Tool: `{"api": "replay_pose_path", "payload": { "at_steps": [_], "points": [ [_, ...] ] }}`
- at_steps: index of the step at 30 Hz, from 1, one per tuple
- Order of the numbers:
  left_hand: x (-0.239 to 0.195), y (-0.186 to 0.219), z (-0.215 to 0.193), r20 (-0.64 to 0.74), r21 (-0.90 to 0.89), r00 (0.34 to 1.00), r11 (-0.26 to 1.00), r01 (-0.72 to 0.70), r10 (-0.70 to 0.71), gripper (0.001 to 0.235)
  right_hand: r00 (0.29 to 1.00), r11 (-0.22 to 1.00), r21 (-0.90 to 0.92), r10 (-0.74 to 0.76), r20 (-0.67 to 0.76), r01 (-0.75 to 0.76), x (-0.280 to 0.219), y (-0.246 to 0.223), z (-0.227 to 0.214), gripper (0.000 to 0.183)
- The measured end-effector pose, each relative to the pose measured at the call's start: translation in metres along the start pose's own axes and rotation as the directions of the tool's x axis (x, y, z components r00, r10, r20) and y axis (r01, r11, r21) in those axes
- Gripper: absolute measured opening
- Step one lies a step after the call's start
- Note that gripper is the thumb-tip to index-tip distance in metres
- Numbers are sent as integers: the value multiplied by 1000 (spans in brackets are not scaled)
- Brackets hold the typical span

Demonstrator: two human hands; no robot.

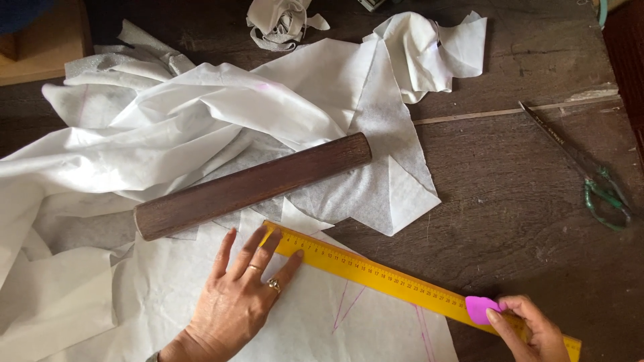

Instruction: Marking a pattern on white fabric with purple chalk and a yellow ruler, then cutting the piece out with large scissors.

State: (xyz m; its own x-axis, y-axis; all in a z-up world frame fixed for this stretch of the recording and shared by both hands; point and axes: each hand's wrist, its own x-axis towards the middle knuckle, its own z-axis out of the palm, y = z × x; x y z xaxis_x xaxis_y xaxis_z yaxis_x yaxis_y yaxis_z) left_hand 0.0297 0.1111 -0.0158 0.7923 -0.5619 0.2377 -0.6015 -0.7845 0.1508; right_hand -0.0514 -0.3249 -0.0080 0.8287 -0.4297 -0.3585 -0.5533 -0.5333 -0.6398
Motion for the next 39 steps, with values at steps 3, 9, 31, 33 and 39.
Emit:
{"api": "replay_pose_path", "payload": {
  "at_steps": [3, 9, 31, 33, 39],
  "points": [
    [2, -7, 4, 20, -18, 998, 998, -59, 59, 52, 999, 999, 16, -47, 7, 47, -1, 2, 1, 13],
    [37, -26, -7, 158, -144, 954, 962, -233, 255, 35, 994, 996, 51, -63, -91, 68, -11, -26, 13, 17],
    [146, -34, 13, 617, -340, 510, 787, -514, 600, 16, 234, 237, -117, -971, -39, 964, -58, -214, 203, 13],
    [150, -31, 14, 625, -340, 519, 802, -492, 583, 16, 189, 194, -142, -981, -44, 971, -57, -215, 207, 16],
    [150, -30, 16, 642, -339, 533, 827, -448, 552, 18, 169, 176, -149, -984, -58, 973, -54, -221, 214, 17]
  ]
}}
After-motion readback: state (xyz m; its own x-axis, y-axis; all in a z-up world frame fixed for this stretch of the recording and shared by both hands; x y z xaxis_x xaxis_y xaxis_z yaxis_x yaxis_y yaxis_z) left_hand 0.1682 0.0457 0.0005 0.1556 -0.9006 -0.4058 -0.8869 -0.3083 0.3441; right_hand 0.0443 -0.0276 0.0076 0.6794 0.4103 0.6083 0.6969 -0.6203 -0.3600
